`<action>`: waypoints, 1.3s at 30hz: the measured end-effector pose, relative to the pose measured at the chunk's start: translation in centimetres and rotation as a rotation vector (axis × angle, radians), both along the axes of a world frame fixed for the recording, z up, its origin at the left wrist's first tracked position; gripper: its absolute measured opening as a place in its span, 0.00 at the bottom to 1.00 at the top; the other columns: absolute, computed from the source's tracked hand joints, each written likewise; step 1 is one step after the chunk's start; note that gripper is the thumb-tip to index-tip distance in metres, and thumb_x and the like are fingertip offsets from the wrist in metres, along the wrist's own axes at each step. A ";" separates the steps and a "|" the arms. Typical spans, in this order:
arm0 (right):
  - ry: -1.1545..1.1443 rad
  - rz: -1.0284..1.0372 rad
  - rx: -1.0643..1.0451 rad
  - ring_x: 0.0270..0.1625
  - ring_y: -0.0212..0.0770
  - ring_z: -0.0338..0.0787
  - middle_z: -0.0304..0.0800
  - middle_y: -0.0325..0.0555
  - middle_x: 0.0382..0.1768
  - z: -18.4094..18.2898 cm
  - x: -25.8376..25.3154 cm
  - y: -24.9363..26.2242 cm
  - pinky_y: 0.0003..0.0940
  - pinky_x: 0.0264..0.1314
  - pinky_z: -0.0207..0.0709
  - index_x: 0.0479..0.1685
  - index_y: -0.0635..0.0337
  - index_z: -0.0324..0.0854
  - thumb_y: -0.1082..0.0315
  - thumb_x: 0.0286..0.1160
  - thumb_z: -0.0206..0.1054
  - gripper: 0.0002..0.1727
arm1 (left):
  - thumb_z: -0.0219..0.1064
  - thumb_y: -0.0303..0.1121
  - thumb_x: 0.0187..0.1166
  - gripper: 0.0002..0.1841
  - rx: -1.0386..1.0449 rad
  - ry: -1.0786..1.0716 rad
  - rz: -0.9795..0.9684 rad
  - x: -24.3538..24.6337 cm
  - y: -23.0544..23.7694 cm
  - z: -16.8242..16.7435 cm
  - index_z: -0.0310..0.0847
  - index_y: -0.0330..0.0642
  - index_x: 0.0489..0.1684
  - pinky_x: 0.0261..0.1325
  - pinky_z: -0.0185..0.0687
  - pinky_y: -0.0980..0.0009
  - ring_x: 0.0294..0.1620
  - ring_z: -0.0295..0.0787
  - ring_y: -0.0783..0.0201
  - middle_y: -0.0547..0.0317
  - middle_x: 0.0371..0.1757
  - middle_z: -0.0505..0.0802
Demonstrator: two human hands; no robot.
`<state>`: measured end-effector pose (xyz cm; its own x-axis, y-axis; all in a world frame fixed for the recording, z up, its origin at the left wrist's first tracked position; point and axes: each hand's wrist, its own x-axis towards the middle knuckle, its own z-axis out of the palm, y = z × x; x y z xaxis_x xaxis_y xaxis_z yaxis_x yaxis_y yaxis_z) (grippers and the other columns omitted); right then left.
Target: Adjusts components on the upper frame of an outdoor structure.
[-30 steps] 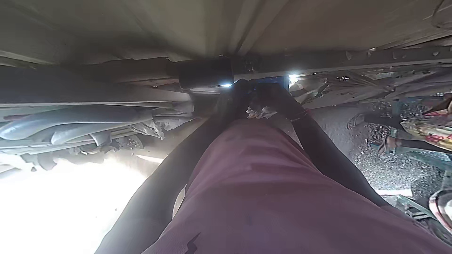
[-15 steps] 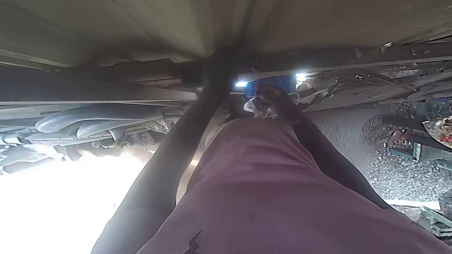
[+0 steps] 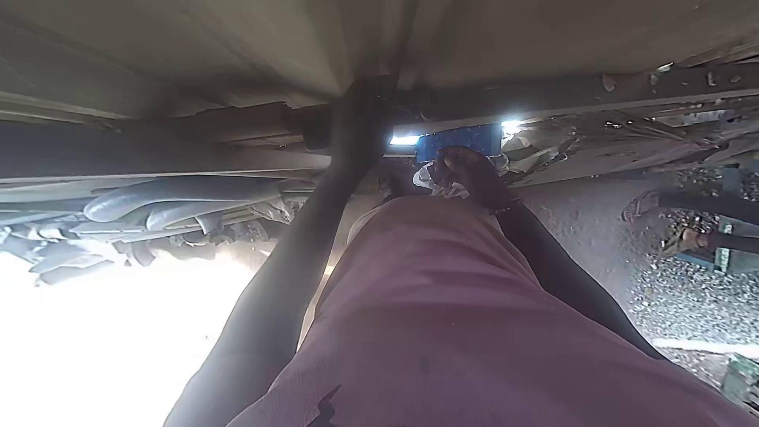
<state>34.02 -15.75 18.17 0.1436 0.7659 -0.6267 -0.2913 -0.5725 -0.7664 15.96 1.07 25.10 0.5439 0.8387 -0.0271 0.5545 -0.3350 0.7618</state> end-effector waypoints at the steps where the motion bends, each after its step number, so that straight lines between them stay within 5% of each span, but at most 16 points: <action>1: -0.035 0.006 0.016 0.48 0.33 0.92 0.90 0.44 0.50 0.4 0.0 0.0 0.30 0.50 0.89 0.63 0.63 0.79 0.68 0.92 0.54 0.13 | 0.59 0.28 0.85 0.14 -0.226 -0.226 0.056 -0.4 -0.5 0.4 0.82 0.35 0.64 0.55 0.85 0.73 0.51 0.89 0.70 0.55 0.56 0.91; 2: -0.070 0.016 0.038 0.44 0.31 0.91 0.88 0.41 0.46 0.7 -0.2 0.0 0.29 0.47 0.88 0.57 0.61 0.79 0.66 0.92 0.53 0.12 | 0.55 0.27 0.86 0.13 -0.466 -0.454 0.102 -0.8 -1.3 0.3 0.78 0.36 0.62 0.53 0.87 0.70 0.48 0.88 0.68 0.58 0.53 0.90; 4: -0.121 0.047 0.108 0.37 0.29 0.88 0.86 0.37 0.38 1.2 -0.4 0.2 0.26 0.39 0.85 0.51 0.60 0.80 0.67 0.92 0.49 0.13 | 0.49 0.28 0.84 0.12 -0.831 -0.679 0.112 -1.5 -3.0 0.2 0.76 0.43 0.57 0.64 0.85 0.58 0.55 0.88 0.63 0.60 0.52 0.89; 7: -0.141 0.109 0.230 0.31 0.26 0.84 0.83 0.33 0.33 2.1 -0.8 0.6 0.22 0.32 0.81 0.53 0.61 0.81 0.70 0.87 0.44 0.17 | 0.54 0.23 0.81 0.13 -0.921 -0.570 -0.017 -1.5 -4.8 0.0 0.78 0.40 0.59 0.68 0.86 0.62 0.60 0.89 0.65 0.58 0.59 0.90; 10: -0.213 0.159 0.222 0.23 0.24 0.76 0.78 0.31 0.25 3.2 -1.3 1.4 0.20 0.26 0.73 0.52 0.59 0.84 0.66 0.90 0.51 0.14 | 0.66 0.25 0.82 0.17 -0.531 -0.300 -0.159 -0.6 -5.3 -0.8 0.79 0.32 0.68 0.66 0.88 0.68 0.61 0.91 0.66 0.50 0.61 0.91; 14: -0.428 0.278 0.194 0.30 0.26 0.78 0.85 0.36 0.32 3.6 -0.7 2.4 0.26 0.37 0.75 0.54 0.57 0.87 0.57 0.85 0.66 0.14 | 0.69 0.26 0.78 0.23 0.189 -0.006 -0.329 0.4 -5.2 -2.2 0.83 0.44 0.74 0.72 0.81 0.56 0.64 0.92 0.53 0.52 0.59 0.95; 17: -0.607 0.247 0.177 0.27 0.26 0.76 0.84 0.35 0.29 3.9 -0.4 3.7 0.29 0.37 0.75 0.55 0.57 0.89 0.55 0.83 0.68 0.16 | 0.68 0.28 0.79 0.22 0.433 0.066 -0.307 1.7 -4.2 -3.0 0.84 0.46 0.74 0.62 0.80 0.54 0.55 0.91 0.46 0.47 0.51 0.95; 20: -0.766 0.187 0.085 0.33 0.32 0.82 0.88 0.37 0.34 4.9 -0.2 5.5 0.38 0.44 0.78 0.58 0.53 0.89 0.50 0.81 0.69 0.19 | 0.68 0.26 0.78 0.24 0.495 0.102 -0.240 3.2 -3.0 -3.3 0.83 0.46 0.75 0.67 0.81 0.55 0.56 0.92 0.46 0.46 0.53 0.95; 22: -0.844 0.150 0.073 0.43 0.37 0.87 0.92 0.41 0.42 5.1 0.0 6.4 0.45 0.53 0.81 0.61 0.52 0.88 0.47 0.78 0.71 0.22 | 0.67 0.26 0.79 0.24 0.509 0.155 -0.179 3.9 -2.3 -3.5 0.82 0.45 0.76 0.62 0.83 0.56 0.52 0.92 0.45 0.45 0.47 0.95; 25: -0.977 0.167 0.128 0.44 0.42 0.91 0.94 0.45 0.40 4.7 0.0 7.1 0.50 0.54 0.81 0.55 0.54 0.92 0.49 0.79 0.69 0.20 | 0.65 0.28 0.81 0.15 0.561 0.211 -0.106 4.7 -1.8 -4.1 0.88 0.45 0.64 0.54 0.84 0.55 0.47 0.94 0.46 0.48 0.40 0.96; 28: -1.010 0.155 0.160 0.43 0.42 0.92 0.95 0.45 0.39 4.7 -0.2 7.4 0.50 0.50 0.82 0.51 0.53 0.93 0.53 0.79 0.69 0.15 | 0.65 0.26 0.81 0.22 0.611 0.218 -0.097 4.8 -1.7 -4.5 0.84 0.47 0.75 0.52 0.86 0.56 0.44 0.95 0.47 0.49 0.40 0.97; 32: -1.026 0.190 0.096 0.46 0.48 0.92 0.94 0.47 0.41 4.7 -0.2 7.7 0.56 0.51 0.81 0.53 0.52 0.91 0.53 0.83 0.63 0.16 | 0.66 0.28 0.81 0.19 0.645 0.219 -0.109 4.8 -1.6 -4.9 0.86 0.45 0.71 0.51 0.85 0.57 0.42 0.95 0.48 0.50 0.40 0.97; 37: -0.990 0.151 0.102 0.47 0.44 0.93 0.96 0.42 0.42 2.9 0.5 8.5 0.54 0.52 0.82 0.52 0.47 0.93 0.50 0.82 0.65 0.16 | 0.62 0.25 0.84 0.21 0.592 0.036 -0.072 3.7 -2.1 -3.5 0.83 0.44 0.75 0.60 0.85 0.58 0.56 0.95 0.50 0.48 0.63 0.95; 39: -0.954 0.100 0.121 0.45 0.41 0.93 0.96 0.40 0.41 2.5 0.6 8.6 0.52 0.51 0.83 0.50 0.48 0.93 0.52 0.81 0.67 0.14 | 0.63 0.26 0.84 0.21 0.550 -0.036 -0.019 2.4 -2.7 -2.4 0.82 0.41 0.76 0.60 0.84 0.60 0.55 0.94 0.53 0.48 0.63 0.94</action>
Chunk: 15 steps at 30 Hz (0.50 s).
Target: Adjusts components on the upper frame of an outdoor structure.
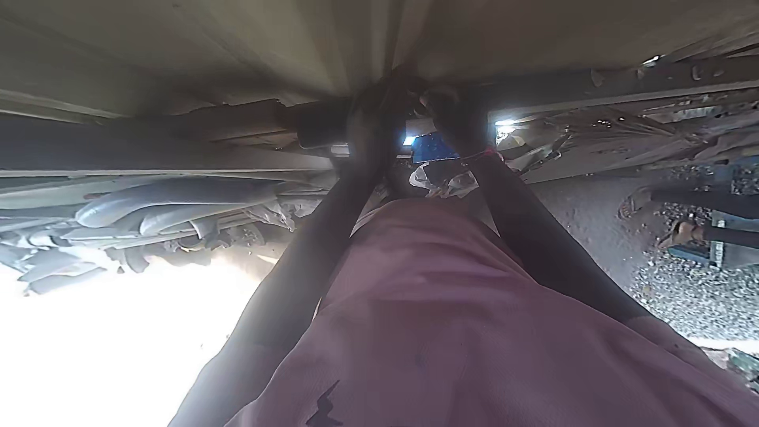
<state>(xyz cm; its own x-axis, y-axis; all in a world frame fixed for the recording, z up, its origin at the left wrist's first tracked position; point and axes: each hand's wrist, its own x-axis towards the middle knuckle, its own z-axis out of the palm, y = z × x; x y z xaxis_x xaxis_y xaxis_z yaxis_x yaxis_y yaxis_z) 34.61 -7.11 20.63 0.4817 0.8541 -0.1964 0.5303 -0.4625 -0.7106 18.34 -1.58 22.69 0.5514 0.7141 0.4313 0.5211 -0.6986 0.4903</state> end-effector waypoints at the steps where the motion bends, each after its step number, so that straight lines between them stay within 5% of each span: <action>1: 0.022 -0.015 0.020 0.45 0.41 0.93 0.95 0.41 0.41 0.0 0.0 -0.1 0.51 0.51 0.83 0.49 0.49 0.92 0.53 0.81 0.67 0.14 | 0.66 0.27 0.83 0.20 -0.012 -0.032 0.022 -0.8 -0.4 0.4 0.83 0.40 0.74 0.59 0.85 0.62 0.54 0.94 0.55 0.47 0.62 0.94; 5: 0.233 -0.041 -0.008 0.50 0.39 0.90 0.90 0.52 0.54 0.2 1.2 -1.8 0.38 0.57 0.84 0.67 0.64 0.80 0.65 0.85 0.61 0.18 | 0.73 0.31 0.77 0.25 -0.254 -0.111 0.031 -4.7 -1.6 0.4 0.81 0.35 0.74 0.50 0.87 0.69 0.47 0.92 0.62 0.44 0.61 0.93; 7: 0.469 -0.117 -0.113 0.42 0.38 0.89 0.83 0.53 0.54 0.5 2.4 -2.9 0.35 0.43 0.87 0.78 0.62 0.69 0.69 0.90 0.53 0.20 | 0.72 0.32 0.77 0.26 -0.411 -0.089 0.003 -6.5 -1.9 -0.2 0.79 0.33 0.74 0.51 0.88 0.68 0.48 0.93 0.64 0.46 0.63 0.93; 10: 0.665 -0.187 -0.105 0.51 0.39 0.91 0.80 0.53 0.63 1.1 3.3 -4.5 0.36 0.49 0.89 0.81 0.60 0.63 0.71 0.92 0.51 0.21 | 0.71 0.34 0.77 0.25 -0.625 0.015 0.029 -8.6 -3.1 -1.7 0.80 0.37 0.74 0.55 0.89 0.60 0.51 0.94 0.59 0.46 0.62 0.93; 15: 0.385 -0.046 -0.022 0.57 0.37 0.92 0.84 0.52 0.68 1.0 3.4 -4.7 0.34 0.55 0.89 0.78 0.64 0.64 0.74 0.85 0.61 0.24 | 0.69 0.34 0.79 0.22 -0.769 0.136 0.015 -9.6 -5.1 -3.5 0.82 0.40 0.73 0.57 0.88 0.55 0.52 0.94 0.56 0.48 0.57 0.95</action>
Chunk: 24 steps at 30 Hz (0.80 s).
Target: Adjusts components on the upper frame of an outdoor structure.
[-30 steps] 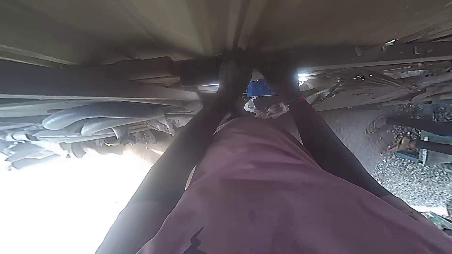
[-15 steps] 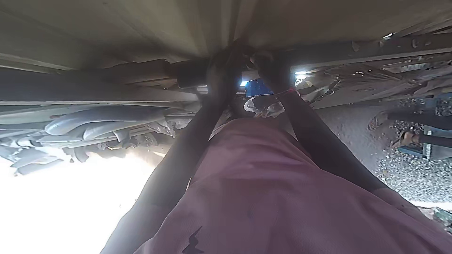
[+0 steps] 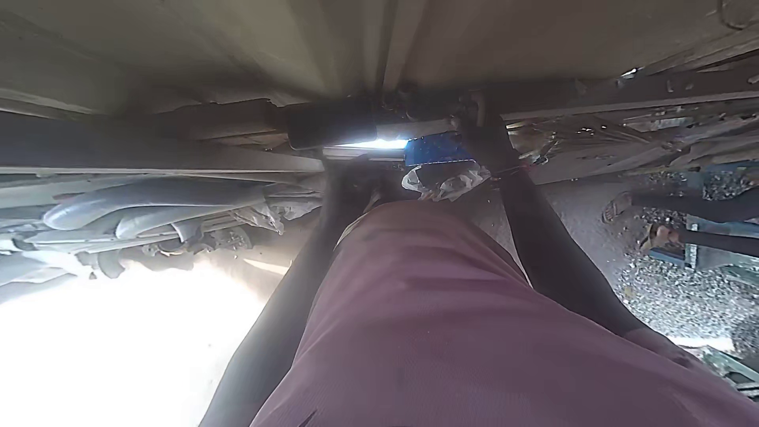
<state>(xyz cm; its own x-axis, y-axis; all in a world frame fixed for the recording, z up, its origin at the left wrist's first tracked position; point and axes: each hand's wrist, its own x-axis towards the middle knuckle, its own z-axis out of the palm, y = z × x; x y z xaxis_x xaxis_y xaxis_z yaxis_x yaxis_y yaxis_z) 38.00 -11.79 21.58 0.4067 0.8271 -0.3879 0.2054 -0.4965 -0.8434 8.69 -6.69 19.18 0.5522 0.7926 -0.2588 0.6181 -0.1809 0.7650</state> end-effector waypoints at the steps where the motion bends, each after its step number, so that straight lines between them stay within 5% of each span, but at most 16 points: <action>1: -0.141 0.045 -0.004 0.58 0.39 0.92 0.87 0.53 0.66 -0.3 0.0 0.3 0.36 0.59 0.86 0.74 0.65 0.69 0.71 0.84 0.64 0.22 | 0.68 0.35 0.80 0.21 -0.019 0.029 -0.014 0.0 -0.2 -0.2 0.83 0.39 0.70 0.58 0.88 0.53 0.52 0.94 0.55 0.47 0.55 0.95; 3: -0.378 0.137 -0.010 0.62 0.46 0.90 0.89 0.55 0.61 -0.7 -0.1 0.9 0.44 0.69 0.81 0.69 0.64 0.77 0.64 0.84 0.67 0.20 | 0.70 0.39 0.80 0.18 -0.036 0.094 -0.031 -0.2 -0.4 -0.9 0.86 0.38 0.63 0.58 0.87 0.48 0.52 0.93 0.52 0.47 0.50 0.95; 9: -0.636 0.182 -0.017 0.66 0.53 0.90 0.91 0.53 0.63 -1.2 -1.2 2.5 0.55 0.71 0.78 0.71 0.53 0.85 0.60 0.83 0.67 0.20 | 0.70 0.40 0.81 0.19 -0.026 0.097 -0.041 -1.1 -0.5 -1.6 0.85 0.44 0.68 0.59 0.87 0.53 0.54 0.93 0.55 0.50 0.55 0.94; 17: -0.723 0.128 0.154 0.59 0.52 0.93 0.96 0.51 0.55 -3.1 -1.9 3.1 0.51 0.67 0.81 0.63 0.56 0.90 0.63 0.77 0.71 0.18 | 0.70 0.43 0.81 0.22 -0.080 0.153 0.000 -2.4 -1.1 -4.0 0.84 0.45 0.71 0.61 0.87 0.46 0.56 0.93 0.51 0.48 0.58 0.94; 24: -0.670 0.119 0.153 0.62 0.47 0.93 0.96 0.48 0.57 -3.5 -1.5 3.3 0.49 0.71 0.80 0.64 0.55 0.89 0.58 0.74 0.75 0.21 | 0.71 0.43 0.82 0.23 -0.221 0.336 0.066 -8.6 -3.1 -11.5 0.83 0.43 0.71 0.75 0.79 0.43 0.67 0.90 0.48 0.45 0.66 0.92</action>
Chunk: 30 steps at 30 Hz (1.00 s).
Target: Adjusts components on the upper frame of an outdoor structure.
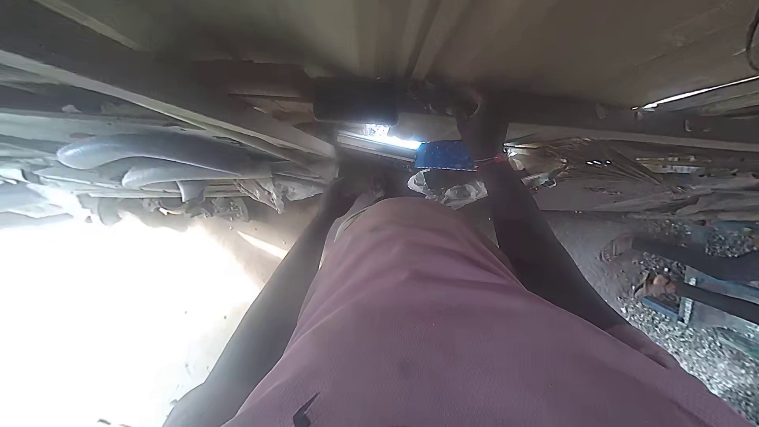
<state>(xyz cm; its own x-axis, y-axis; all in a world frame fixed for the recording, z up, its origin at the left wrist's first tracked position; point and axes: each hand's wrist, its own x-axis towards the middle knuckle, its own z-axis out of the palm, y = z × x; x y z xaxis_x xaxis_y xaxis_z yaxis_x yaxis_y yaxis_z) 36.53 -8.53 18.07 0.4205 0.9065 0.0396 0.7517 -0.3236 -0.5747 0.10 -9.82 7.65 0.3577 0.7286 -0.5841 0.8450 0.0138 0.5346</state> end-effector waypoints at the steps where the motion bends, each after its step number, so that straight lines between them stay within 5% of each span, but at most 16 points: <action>1: 0.020 0.004 -0.002 0.63 0.47 0.92 0.95 0.49 0.58 0.2 0.1 -0.1 0.50 0.73 0.79 0.65 0.56 0.88 0.57 0.72 0.77 0.23 | 0.70 0.42 0.83 0.22 -0.045 0.030 0.041 -1.9 -0.9 -1.1 0.83 0.42 0.72 0.75 0.79 0.42 0.67 0.90 0.46 0.43 0.66 0.92; 7: 0.136 0.052 0.005 0.68 0.47 0.90 0.93 0.52 0.62 0.5 0.9 -0.5 0.45 0.78 0.76 0.68 0.59 0.86 0.65 0.75 0.74 0.22 | 0.68 0.43 0.85 0.26 -0.318 0.270 0.449 -12.8 -10.3 -3.0 0.78 0.36 0.75 0.78 0.73 0.39 0.71 0.86 0.42 0.39 0.66 0.91; 13: 0.124 0.016 -0.011 0.64 0.43 0.91 0.94 0.50 0.60 0.8 0.2 -0.2 0.43 0.75 0.76 0.65 0.59 0.87 0.66 0.79 0.69 0.17 | 0.67 0.40 0.85 0.25 -0.386 0.254 0.554 -15.6 -18.7 -2.0 0.77 0.36 0.77 0.80 0.73 0.46 0.73 0.86 0.47 0.43 0.68 0.91; 21: 0.122 -0.094 0.022 0.61 0.45 0.92 0.95 0.51 0.57 0.4 -0.4 -0.2 0.44 0.73 0.77 0.63 0.62 0.86 0.64 0.77 0.74 0.19 | 0.66 0.38 0.86 0.24 -0.277 0.069 0.517 -16.8 -19.2 -3.1 0.77 0.34 0.77 0.80 0.74 0.49 0.73 0.86 0.47 0.40 0.70 0.89; 26: 0.108 -0.166 -0.013 0.62 0.42 0.92 0.94 0.48 0.58 0.7 -1.5 0.2 0.43 0.73 0.78 0.63 0.58 0.87 0.68 0.79 0.69 0.16 | 0.67 0.38 0.85 0.24 -0.203 0.027 0.541 -21.6 -19.3 -3.2 0.78 0.36 0.77 0.79 0.74 0.49 0.72 0.86 0.48 0.42 0.70 0.90; 30: 0.030 -0.301 -0.103 0.69 0.45 0.88 0.91 0.48 0.65 1.7 -3.6 0.2 0.47 0.77 0.73 0.67 0.53 0.87 0.66 0.79 0.66 0.18 | 0.67 0.37 0.86 0.23 -0.156 0.039 0.582 -29.1 -23.7 -4.4 0.79 0.36 0.76 0.79 0.76 0.47 0.71 0.87 0.47 0.40 0.68 0.90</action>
